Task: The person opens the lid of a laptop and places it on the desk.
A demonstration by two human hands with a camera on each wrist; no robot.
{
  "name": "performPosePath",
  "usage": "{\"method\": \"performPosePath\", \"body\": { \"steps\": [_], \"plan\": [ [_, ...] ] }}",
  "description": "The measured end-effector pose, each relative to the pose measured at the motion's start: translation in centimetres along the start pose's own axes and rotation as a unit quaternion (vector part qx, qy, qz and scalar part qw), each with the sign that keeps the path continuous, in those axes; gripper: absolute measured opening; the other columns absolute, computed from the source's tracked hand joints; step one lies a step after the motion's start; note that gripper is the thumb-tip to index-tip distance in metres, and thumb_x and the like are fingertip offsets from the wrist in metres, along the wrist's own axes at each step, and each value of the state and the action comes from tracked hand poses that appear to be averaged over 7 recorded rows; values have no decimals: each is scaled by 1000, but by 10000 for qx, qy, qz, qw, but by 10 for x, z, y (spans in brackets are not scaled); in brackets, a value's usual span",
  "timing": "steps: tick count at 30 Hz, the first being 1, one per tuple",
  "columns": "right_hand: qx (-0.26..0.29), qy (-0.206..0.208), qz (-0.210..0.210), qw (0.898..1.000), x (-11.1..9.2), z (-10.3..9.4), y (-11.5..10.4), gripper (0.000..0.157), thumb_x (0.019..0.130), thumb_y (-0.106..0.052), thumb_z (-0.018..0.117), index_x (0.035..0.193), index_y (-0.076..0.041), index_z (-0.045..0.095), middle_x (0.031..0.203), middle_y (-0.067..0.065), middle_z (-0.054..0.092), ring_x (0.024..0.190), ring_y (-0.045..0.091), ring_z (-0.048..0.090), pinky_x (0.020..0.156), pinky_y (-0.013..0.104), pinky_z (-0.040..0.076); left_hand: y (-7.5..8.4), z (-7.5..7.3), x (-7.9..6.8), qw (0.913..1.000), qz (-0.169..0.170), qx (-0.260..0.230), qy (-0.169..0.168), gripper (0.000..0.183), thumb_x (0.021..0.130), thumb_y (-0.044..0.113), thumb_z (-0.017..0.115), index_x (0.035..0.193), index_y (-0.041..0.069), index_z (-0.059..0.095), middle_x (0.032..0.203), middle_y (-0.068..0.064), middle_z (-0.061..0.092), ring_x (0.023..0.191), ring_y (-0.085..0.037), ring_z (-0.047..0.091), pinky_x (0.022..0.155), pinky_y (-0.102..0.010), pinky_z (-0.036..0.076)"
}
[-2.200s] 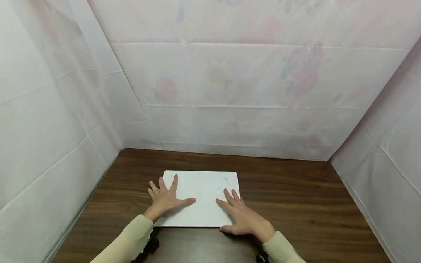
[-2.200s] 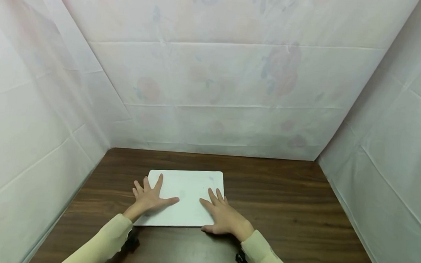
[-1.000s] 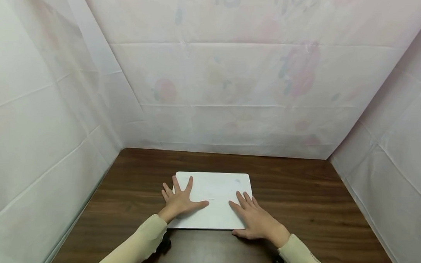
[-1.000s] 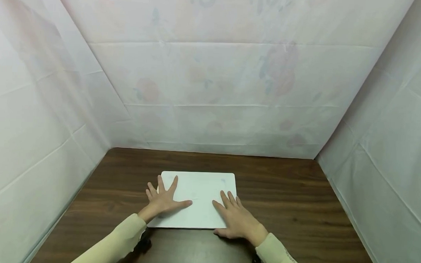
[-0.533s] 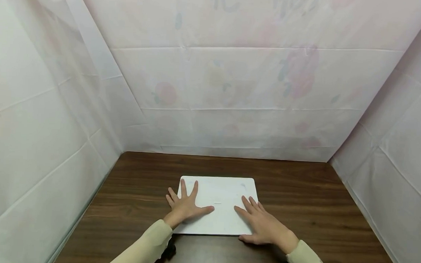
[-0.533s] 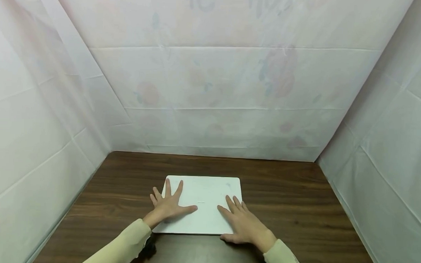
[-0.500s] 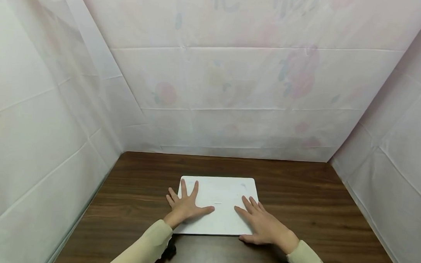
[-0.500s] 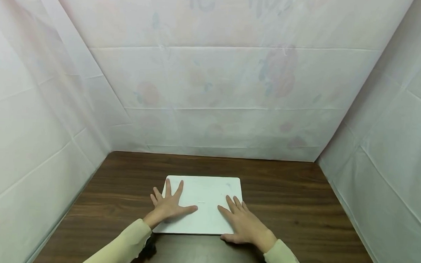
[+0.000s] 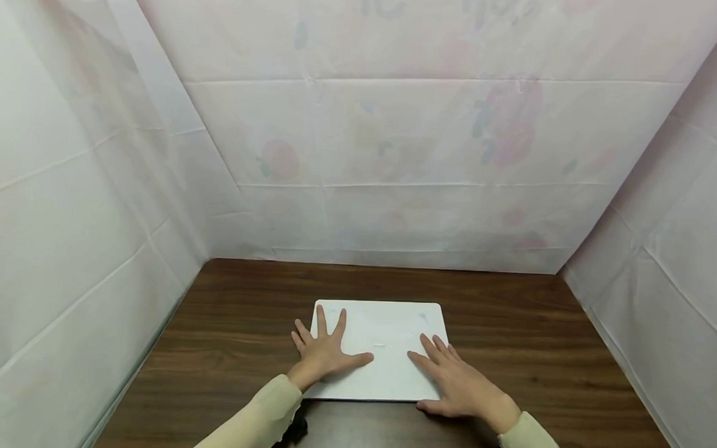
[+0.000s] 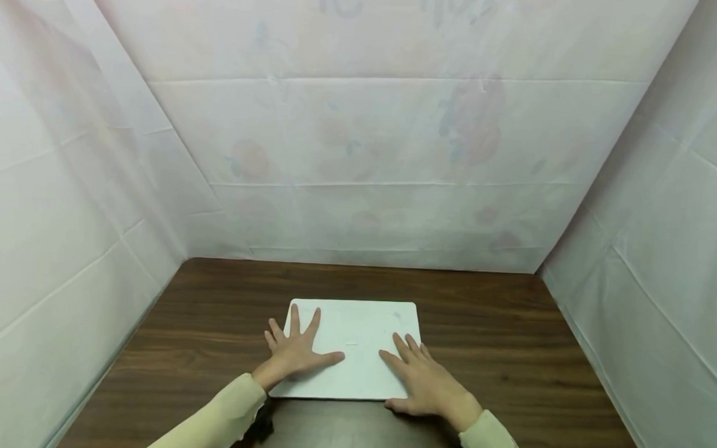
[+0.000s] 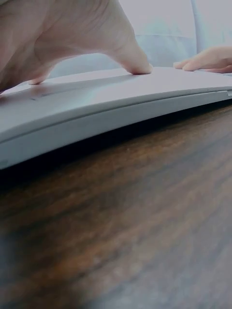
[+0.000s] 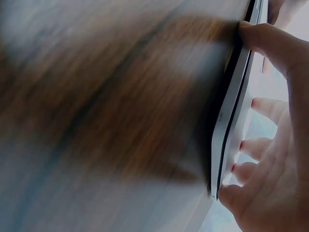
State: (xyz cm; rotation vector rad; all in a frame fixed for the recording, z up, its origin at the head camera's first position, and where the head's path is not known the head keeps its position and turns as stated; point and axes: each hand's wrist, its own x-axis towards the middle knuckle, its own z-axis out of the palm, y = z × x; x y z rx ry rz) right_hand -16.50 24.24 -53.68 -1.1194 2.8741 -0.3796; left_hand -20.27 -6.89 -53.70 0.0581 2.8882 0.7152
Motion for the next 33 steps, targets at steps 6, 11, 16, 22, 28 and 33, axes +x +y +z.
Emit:
{"method": "performPosePath", "body": {
  "steps": [6, 11, 16, 22, 28, 33],
  "plan": [
    [127, 45, -56, 9999, -2, -2, 3, 84, 91, -57, 71, 155, -10, 46, 164, 30, 29, 146, 58, 33, 109, 71, 38, 3, 1, -1, 10000, -15, 2, -49, 119, 72, 85, 68, 166, 27, 23, 171, -25, -11, 143, -73, -13, 112, -83, -3],
    [195, -33, 1, 9998, -2, -2, 2, 84, 92, -57, 71, 156, -10, 44, 164, 30, 28, 147, 58, 31, 110, 72, 37, 2, 3, -1, 10000, -14, 49, -37, 119, 72, 85, 68, 166, 28, 23, 171, -25, -12, 143, -73, -13, 112, -83, -3],
    [189, -102, 148, 9997, -4, -4, 3, 84, 91, -55, 73, 157, -12, 43, 165, 29, 26, 148, 56, 29, 111, 71, 36, 4, 3, 1, 10000, 74, 3, -39, 118, 73, 85, 68, 166, 27, 23, 171, -25, -12, 142, -73, -14, 113, -83, -3],
    [274, -118, 166, 9994, -4, -6, 4, 85, 90, -54, 74, 157, -11, 44, 165, 29, 26, 148, 57, 29, 112, 71, 35, 5, 4, 3, 10000, 43, 2, -22, 119, 72, 86, 67, 166, 28, 23, 171, -24, -13, 143, -72, -14, 113, -82, -3],
    [275, -76, 144, 9995, -4, -5, 6, 84, 90, -54, 73, 157, -12, 44, 165, 29, 27, 148, 57, 29, 111, 72, 35, 5, 3, 3, 10000, 26, 4, -77, 118, 73, 85, 68, 166, 29, 22, 171, -23, -14, 144, -72, -14, 114, -81, -3],
    [341, -98, 205, 9992, -5, -4, 7, 84, 90, -55, 73, 157, -13, 43, 166, 29, 26, 149, 57, 28, 111, 72, 34, 3, -2, 4, 9995, 157, -8, -273, 119, 75, 81, 69, 167, 26, 19, 171, -25, -13, 144, -71, -12, 115, -81, -3]
  ]
}}
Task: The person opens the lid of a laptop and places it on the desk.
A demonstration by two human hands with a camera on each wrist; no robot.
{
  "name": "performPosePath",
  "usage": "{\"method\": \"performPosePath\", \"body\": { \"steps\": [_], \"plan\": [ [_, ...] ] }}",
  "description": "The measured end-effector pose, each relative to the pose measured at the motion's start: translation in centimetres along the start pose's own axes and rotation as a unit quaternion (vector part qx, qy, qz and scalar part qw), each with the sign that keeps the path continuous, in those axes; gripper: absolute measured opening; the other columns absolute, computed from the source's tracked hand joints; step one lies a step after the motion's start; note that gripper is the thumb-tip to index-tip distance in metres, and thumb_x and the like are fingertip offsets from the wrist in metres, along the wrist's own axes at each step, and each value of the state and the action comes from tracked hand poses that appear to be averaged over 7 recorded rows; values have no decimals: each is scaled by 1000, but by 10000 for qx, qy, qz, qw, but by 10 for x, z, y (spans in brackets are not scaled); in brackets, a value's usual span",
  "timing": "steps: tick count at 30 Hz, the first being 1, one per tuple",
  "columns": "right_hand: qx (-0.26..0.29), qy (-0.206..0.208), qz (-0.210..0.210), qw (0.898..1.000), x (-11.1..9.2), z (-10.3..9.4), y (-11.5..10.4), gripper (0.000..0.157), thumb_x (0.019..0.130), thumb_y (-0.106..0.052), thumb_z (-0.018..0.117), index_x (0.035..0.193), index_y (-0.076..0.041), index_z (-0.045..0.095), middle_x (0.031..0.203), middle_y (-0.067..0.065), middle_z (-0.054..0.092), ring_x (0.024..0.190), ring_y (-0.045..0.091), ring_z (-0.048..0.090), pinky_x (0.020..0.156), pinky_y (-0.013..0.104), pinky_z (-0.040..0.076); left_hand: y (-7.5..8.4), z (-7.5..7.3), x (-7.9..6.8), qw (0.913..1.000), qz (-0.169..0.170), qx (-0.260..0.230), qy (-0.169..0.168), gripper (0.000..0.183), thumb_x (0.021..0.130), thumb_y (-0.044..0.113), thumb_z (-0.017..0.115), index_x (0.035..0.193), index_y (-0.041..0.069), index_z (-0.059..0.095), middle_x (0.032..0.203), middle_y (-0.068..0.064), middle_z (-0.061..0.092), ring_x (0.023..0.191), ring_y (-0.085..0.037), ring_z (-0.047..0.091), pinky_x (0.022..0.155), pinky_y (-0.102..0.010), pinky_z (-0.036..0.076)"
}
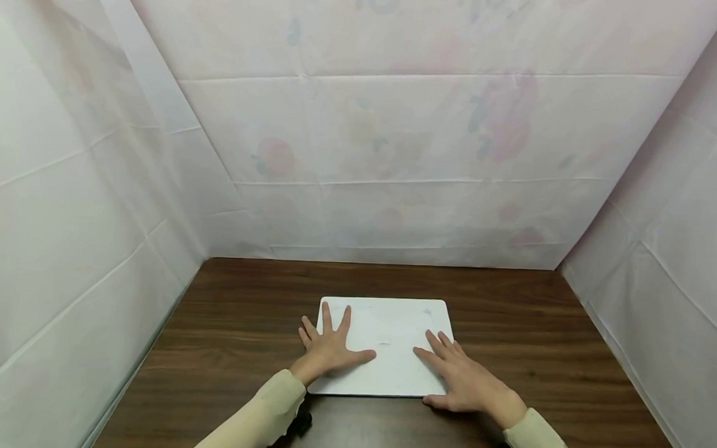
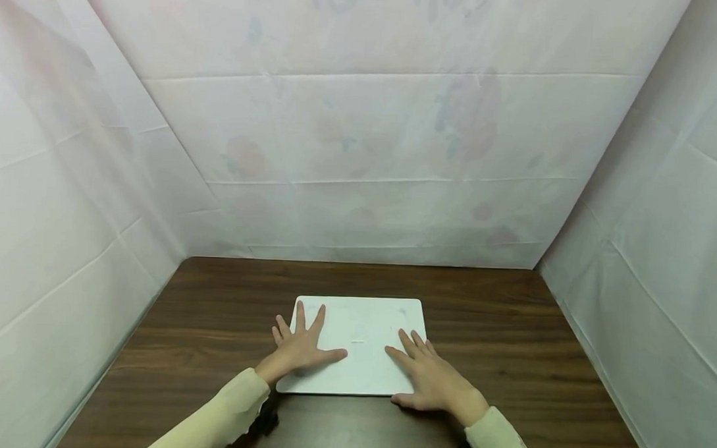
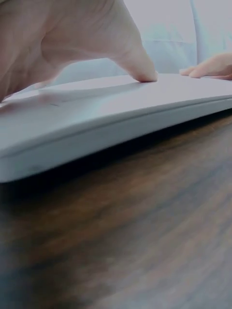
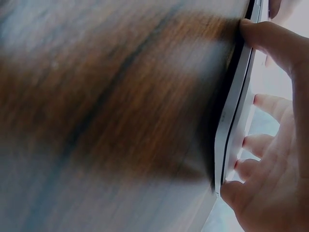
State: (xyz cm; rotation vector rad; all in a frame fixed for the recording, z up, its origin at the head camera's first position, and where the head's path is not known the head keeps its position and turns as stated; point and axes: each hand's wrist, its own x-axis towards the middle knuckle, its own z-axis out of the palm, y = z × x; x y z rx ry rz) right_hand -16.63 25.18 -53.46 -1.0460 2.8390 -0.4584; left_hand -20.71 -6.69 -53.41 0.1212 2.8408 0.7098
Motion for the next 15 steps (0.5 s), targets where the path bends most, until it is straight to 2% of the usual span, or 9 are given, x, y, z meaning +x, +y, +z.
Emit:
{"method": "performPosePath", "body": {
  "steps": [5, 9, 15],
  "plan": [
    [-8, -22, -6, 10000, 0, 0, 1, 84, 90, -56, 73, 157, -14, 44, 166, 27, 26, 149, 55, 29, 111, 72, 35, -8, -6, -1, 9996, 200, -20, -188, 126, 73, 78, 75, 167, 21, 13, 170, -28, -10, 147, -70, -6, 115, -80, 1],
    [-34, -16, -35, 10000, 1, 1, 0, 84, 90, -56, 73, 157, -13, 44, 166, 28, 26, 149, 55, 29, 111, 71, 36, -18, -11, -4, 9984, 491, -3, -286, 134, 71, 78, 77, 168, 17, 8, 169, -31, -7, 149, -67, 2, 116, -79, 8],
    [26, -33, 21, 10000, -1, 0, 0, 85, 90, -55, 73, 158, -13, 42, 167, 28, 24, 151, 54, 26, 114, 70, 33, -39, -25, -18, 9949, 935, -99, -373, 140, 70, 77, 79, 167, 10, 5, 168, -34, 2, 152, -60, 12, 117, -76, 14]
  ]
}}
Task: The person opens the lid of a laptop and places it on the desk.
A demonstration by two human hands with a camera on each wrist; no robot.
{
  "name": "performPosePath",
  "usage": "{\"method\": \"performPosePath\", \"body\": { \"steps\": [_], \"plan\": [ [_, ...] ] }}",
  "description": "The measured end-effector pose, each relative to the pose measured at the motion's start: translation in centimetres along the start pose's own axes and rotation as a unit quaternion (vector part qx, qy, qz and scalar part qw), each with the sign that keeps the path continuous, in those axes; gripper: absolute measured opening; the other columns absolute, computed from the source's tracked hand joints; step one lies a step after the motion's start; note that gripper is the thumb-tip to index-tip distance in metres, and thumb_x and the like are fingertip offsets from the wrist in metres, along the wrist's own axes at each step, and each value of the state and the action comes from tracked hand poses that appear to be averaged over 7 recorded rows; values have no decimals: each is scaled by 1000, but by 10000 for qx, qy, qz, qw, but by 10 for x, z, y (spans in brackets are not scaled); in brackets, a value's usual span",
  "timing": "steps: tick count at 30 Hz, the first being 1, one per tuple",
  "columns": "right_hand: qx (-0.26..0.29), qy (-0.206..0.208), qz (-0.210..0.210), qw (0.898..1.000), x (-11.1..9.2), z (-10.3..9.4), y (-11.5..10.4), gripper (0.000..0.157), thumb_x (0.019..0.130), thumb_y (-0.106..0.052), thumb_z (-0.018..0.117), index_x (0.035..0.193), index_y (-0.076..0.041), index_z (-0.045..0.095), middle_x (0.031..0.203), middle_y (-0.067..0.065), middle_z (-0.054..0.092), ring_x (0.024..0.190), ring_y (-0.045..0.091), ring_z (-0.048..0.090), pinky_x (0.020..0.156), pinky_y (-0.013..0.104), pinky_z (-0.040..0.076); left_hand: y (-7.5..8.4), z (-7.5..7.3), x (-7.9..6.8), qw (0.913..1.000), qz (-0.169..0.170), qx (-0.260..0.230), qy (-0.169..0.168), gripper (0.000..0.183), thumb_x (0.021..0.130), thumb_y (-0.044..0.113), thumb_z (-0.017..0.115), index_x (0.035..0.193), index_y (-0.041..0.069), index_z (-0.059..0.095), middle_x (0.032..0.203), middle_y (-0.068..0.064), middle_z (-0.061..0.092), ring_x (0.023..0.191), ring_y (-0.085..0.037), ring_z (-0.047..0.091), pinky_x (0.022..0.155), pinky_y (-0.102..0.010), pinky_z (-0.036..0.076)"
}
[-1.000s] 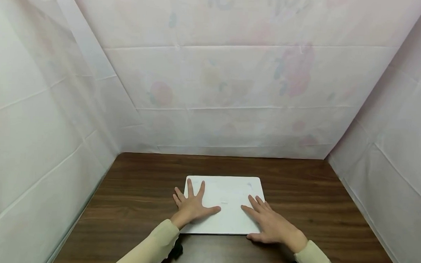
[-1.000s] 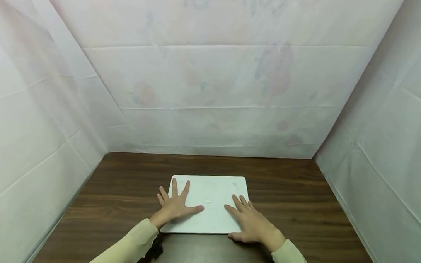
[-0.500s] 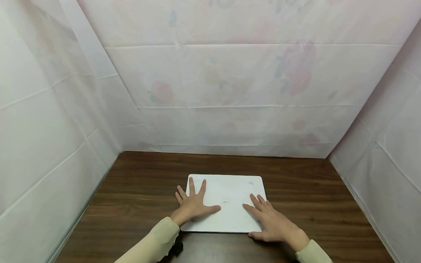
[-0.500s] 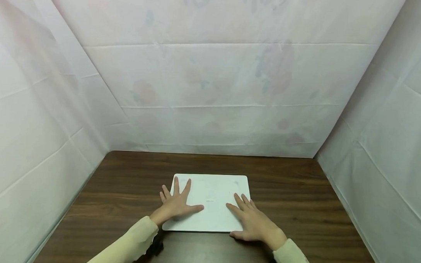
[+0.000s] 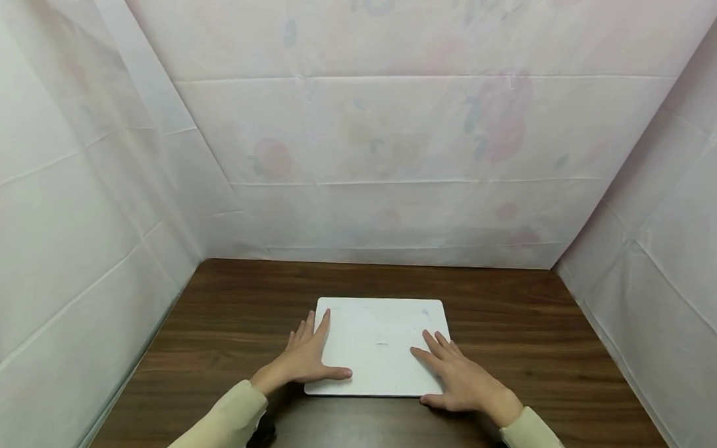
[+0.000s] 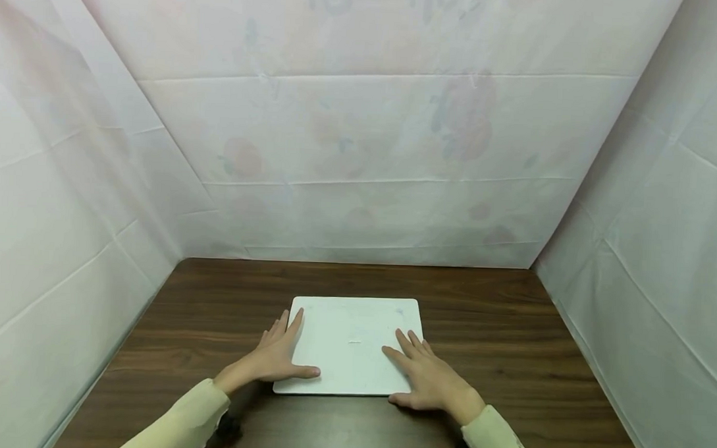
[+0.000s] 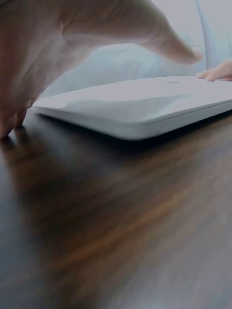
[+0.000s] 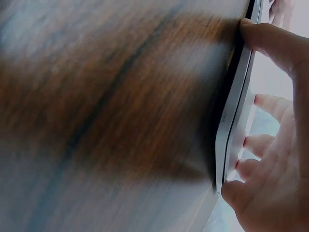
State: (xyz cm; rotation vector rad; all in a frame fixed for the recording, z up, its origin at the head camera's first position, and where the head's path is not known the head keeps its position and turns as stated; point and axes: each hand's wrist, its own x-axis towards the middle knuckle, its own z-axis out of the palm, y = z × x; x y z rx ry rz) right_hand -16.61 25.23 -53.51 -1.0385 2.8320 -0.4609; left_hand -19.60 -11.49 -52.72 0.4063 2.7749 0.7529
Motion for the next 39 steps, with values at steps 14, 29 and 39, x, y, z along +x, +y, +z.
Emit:
{"method": "performPosePath", "body": {
  "steps": [14, 29, 39],
  "plan": [
    [-31, 104, -85, 9999, 1, -1, 2, 85, 90, -51, 75, 158, -11, 42, 166, 29, 25, 150, 56, 26, 114, 71, 32, -33, -10, -48, 9998, -100, 54, -134, 139, 70, 76, 80, 165, 3, 10, 168, -34, 2, 155, -56, 1, 116, -78, 2],
    [-94, 150, -100, 9998, 1, 1, -2, 85, 89, -50, 75, 158, -11, 42, 165, 30, 27, 149, 56, 28, 113, 72, 32, -36, 14, -55, 9995, -127, 257, 119, 144, 63, 85, 77, 166, 7, 14, 170, -28, -11, 153, -57, -13, 112, -79, -14],
    [-207, -2, 254, 9995, 6, 0, -12, 88, 89, -52, 76, 159, -13, 40, 164, 31, 27, 149, 57, 28, 113, 74, 30, -31, 16, -50, 9980, -271, 553, 126, 144, 63, 88, 73, 166, 9, 12, 171, -26, -10, 154, -55, -13, 112, -80, -11]
  ]
}}
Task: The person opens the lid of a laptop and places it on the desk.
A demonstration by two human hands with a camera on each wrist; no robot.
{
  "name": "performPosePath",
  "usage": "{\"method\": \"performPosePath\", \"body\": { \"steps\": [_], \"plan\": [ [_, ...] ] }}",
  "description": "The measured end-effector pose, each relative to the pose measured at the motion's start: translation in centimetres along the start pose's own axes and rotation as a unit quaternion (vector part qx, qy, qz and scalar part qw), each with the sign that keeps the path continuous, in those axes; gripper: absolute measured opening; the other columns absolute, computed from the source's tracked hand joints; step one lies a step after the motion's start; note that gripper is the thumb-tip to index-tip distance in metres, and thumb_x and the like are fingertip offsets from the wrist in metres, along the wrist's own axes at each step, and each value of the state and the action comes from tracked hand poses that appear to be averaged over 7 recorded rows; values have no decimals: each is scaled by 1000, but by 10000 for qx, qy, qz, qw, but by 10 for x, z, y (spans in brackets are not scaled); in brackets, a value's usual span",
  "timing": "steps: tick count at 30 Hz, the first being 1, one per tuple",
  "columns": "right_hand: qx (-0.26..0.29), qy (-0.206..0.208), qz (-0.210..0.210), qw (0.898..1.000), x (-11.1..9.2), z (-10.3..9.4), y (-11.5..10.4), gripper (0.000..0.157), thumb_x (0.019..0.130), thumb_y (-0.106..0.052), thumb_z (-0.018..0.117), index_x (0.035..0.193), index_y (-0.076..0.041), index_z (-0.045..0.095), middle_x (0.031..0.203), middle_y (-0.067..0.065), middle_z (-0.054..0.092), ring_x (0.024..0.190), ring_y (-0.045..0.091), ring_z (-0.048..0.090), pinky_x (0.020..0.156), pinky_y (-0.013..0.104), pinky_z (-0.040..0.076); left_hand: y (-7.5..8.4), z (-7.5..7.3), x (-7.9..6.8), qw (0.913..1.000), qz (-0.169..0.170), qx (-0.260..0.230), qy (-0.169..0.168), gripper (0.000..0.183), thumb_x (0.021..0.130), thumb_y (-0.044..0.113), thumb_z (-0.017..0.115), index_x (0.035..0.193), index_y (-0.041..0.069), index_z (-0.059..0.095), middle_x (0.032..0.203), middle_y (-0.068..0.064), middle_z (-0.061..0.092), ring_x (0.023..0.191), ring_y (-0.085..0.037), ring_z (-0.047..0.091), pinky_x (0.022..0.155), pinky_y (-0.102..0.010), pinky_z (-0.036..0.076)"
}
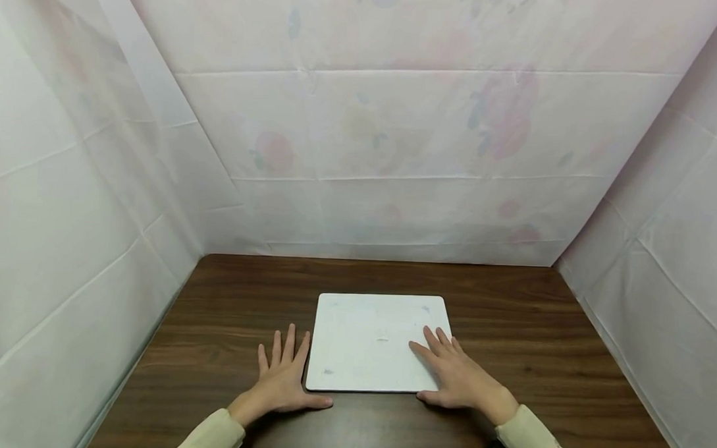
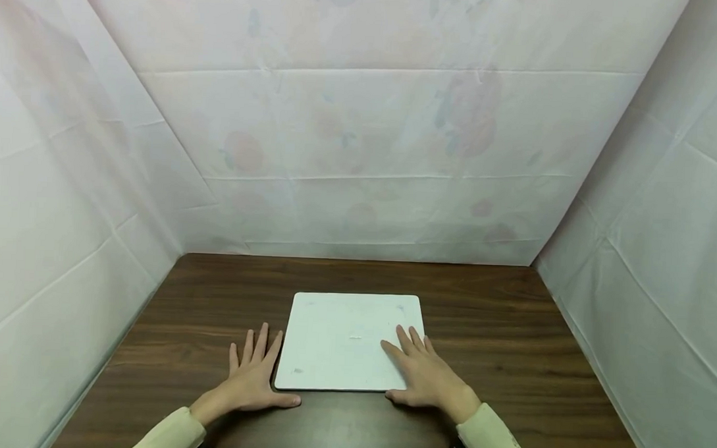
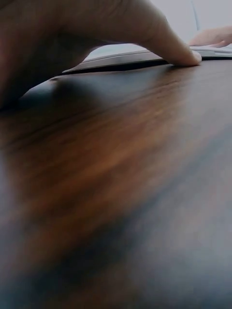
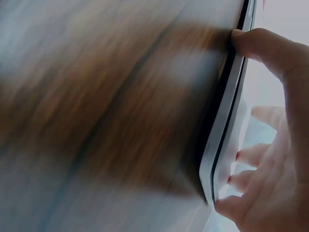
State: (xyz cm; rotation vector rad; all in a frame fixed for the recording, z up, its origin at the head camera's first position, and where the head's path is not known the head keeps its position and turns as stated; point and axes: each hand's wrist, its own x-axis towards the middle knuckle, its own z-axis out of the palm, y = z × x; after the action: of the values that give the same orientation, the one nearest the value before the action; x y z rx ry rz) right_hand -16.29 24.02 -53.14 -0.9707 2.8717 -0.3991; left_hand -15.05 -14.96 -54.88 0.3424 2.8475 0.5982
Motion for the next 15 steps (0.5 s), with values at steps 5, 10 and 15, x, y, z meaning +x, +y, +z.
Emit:
{"method": "performPosePath", "body": {
  "steps": [5, 10, 15],
  "plan": [
    [120, -47, 168, 9998, 3, -1, -6, 92, 88, -55, 75, 161, -16, 35, 165, 30, 26, 149, 58, 25, 113, 77, 26, 0, 4, 2, 9993, 20, -288, 223, 140, 64, 86, 75, 166, 9, 17, 171, -26, -7, 154, -56, -13, 110, -80, -15],
    [180, 83, 62, 9998, 7, -2, -12, 92, 89, -55, 74, 162, -18, 34, 166, 27, 28, 150, 56, 26, 114, 76, 26, -5, 13, 6, 9991, 32, -291, 303, 140, 63, 92, 69, 167, 15, 15, 171, -24, -10, 154, -55, -16, 109, -79, -20],
    [204, 281, -21, 9994, 14, -4, -19, 93, 88, -55, 75, 163, -19, 32, 166, 24, 30, 151, 54, 27, 114, 75, 27, -8, 19, 10, 9993, -64, -171, 325, 142, 60, 94, 69, 167, 16, 17, 172, -23, -7, 154, -54, -16, 109, -79, -20]
  ]
}}
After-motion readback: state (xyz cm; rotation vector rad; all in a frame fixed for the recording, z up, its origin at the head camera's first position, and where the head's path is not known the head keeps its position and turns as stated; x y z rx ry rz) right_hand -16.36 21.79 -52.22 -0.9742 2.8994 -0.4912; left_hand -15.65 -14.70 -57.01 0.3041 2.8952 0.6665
